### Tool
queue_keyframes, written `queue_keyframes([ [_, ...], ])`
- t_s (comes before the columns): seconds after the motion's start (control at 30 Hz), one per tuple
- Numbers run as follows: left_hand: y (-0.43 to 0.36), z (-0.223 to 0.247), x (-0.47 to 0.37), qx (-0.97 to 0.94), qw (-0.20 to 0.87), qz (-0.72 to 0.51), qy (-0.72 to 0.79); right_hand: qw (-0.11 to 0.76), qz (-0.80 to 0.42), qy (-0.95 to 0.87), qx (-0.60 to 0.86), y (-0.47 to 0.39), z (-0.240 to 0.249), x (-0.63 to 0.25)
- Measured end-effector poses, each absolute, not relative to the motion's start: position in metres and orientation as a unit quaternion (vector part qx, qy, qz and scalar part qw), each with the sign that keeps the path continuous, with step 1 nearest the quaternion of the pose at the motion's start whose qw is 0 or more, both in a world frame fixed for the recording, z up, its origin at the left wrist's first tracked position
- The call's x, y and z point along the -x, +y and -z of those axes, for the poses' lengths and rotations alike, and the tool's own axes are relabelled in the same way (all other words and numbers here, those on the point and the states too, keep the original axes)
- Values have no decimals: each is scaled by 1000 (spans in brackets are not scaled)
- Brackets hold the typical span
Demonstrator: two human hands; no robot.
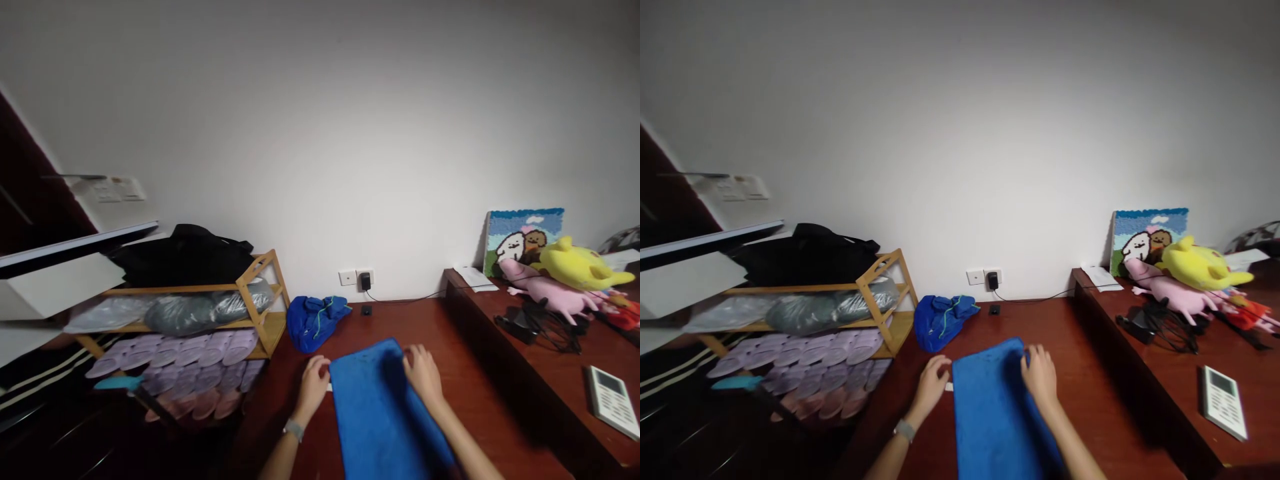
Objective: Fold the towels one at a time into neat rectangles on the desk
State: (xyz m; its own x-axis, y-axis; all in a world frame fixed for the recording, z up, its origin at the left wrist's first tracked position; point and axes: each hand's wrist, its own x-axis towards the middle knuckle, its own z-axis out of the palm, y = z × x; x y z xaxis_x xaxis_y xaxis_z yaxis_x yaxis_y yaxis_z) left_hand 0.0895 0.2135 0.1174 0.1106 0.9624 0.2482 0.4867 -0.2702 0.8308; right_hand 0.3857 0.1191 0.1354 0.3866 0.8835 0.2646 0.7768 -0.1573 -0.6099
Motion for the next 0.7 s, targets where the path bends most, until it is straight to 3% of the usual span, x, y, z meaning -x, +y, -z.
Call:
queue_keyframes([
  [0.17,188,-59,-110,-865,168,-230,413,196,-78,-528,823,46,-28,-322],
  [0.3,187,-34,-114,-910,86,-116,388,157,-76,-504,846,23,19,-309],
  [0.4,173,-21,-106,-886,61,-106,447,157,-89,-559,809,31,11,-334],
  [0.57,107,-2,-96,-828,44,-71,555,115,-137,-697,695,71,-45,-396],
  [0.7,76,-1,-104,-838,46,-58,541,103,-122,-633,757,85,-52,-398],
])
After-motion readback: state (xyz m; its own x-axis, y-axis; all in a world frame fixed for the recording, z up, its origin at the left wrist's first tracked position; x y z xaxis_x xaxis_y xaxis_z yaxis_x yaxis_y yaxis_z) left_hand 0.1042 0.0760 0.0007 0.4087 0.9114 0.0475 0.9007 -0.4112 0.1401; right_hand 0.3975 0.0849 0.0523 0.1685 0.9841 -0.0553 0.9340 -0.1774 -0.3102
